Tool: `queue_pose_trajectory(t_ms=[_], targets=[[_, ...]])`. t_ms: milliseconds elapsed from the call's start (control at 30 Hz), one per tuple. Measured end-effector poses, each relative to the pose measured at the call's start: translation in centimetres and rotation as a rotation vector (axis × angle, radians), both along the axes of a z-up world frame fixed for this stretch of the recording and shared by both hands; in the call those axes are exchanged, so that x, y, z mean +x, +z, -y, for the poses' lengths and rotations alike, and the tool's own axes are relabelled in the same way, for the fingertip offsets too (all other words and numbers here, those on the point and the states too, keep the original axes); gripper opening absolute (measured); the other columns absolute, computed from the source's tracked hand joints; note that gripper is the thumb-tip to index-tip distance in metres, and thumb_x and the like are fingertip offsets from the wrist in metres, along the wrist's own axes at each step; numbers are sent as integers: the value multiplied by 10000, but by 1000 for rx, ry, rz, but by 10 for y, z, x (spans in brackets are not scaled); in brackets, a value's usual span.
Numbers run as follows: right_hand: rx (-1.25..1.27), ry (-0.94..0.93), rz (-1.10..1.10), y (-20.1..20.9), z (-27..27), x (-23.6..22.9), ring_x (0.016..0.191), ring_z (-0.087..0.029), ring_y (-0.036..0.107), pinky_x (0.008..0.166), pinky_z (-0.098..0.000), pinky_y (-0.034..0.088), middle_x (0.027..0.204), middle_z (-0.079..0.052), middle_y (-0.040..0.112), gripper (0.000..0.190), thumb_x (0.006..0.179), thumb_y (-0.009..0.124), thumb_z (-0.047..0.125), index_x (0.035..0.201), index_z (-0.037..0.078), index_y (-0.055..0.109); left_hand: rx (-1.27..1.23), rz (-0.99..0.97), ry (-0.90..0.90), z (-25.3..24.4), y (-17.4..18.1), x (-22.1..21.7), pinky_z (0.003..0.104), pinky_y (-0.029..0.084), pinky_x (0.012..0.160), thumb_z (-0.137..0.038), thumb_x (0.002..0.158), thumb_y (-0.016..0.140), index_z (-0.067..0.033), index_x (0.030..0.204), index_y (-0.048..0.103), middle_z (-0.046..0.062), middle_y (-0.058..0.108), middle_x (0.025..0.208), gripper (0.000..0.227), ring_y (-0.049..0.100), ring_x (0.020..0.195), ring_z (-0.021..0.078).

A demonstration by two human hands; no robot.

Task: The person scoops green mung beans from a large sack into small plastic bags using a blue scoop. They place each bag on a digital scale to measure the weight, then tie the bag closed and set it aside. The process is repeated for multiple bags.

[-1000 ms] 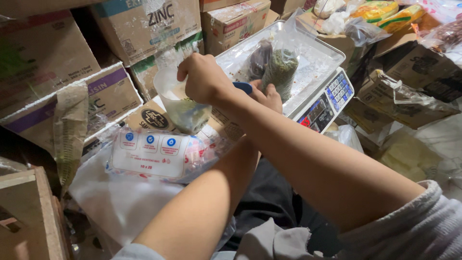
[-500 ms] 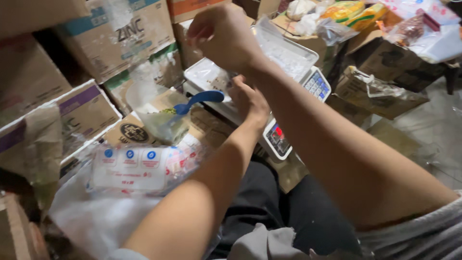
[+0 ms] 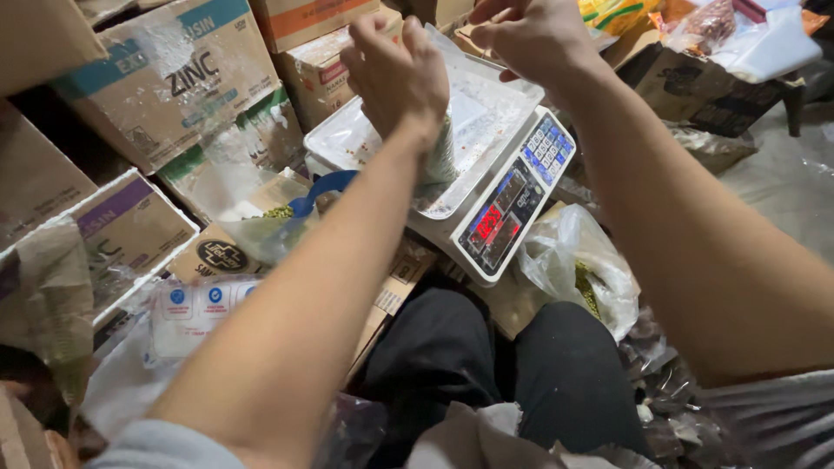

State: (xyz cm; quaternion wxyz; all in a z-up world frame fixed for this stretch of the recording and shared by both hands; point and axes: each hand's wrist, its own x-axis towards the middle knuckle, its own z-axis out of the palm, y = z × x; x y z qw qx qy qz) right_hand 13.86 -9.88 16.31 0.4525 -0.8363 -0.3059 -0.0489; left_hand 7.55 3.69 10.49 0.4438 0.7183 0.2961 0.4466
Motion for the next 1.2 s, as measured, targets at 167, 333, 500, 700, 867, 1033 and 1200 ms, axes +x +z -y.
queue_pose_trajectory(t_ms=[167,333,500,700,867,1033,1200], targets=[[-102,16,-127,0,2,-4,804,-129,709,609,-305,619,962,-62,701,386,919,773,348,1192,84,704,167,-295,-93,-20,25,17,543,517,906,-524,844,664,-67,1323,350,260,483,1345,732,580,1164,438],[-195,41,-228,-11,-10,-7,819,-161,735,582,-341,642,1027,-76,713,538,893,755,436,1280,89,614,163,-319,-237,-27,21,38,444,535,983,-440,807,723,27,1336,332,323,547,1275,807,628,1151,412],[-261,43,-248,-16,-17,-7,728,-187,743,549,-345,623,927,-117,733,523,881,764,391,1248,52,609,202,-491,-234,-39,13,45,435,571,927,-304,783,699,17,1258,468,247,658,1194,619,693,1100,369],[-238,30,-269,-24,-21,-4,670,-178,755,532,-316,616,811,-111,752,362,912,745,197,1186,-3,617,305,-502,-301,-43,18,35,390,608,893,-189,754,728,-25,1037,685,199,723,1112,330,737,1042,318],[-122,-5,-239,-22,-17,-5,693,-145,771,537,-287,606,804,-84,766,151,945,698,146,955,-2,724,254,-406,-227,-32,36,20,468,583,831,-291,840,697,-83,1082,658,178,726,1089,322,714,1004,363],[-5,4,-264,0,-11,-3,680,-152,769,538,-294,574,795,-56,762,93,943,684,151,924,62,703,246,-294,-235,-28,46,7,489,583,785,-238,761,685,-53,927,690,197,743,978,248,721,926,397],[80,-41,-226,11,-11,-6,722,-126,759,590,-288,575,816,-19,748,84,958,676,193,957,110,668,201,-131,-176,-25,55,8,503,587,760,-215,753,632,-23,796,698,221,749,889,208,735,859,429]])
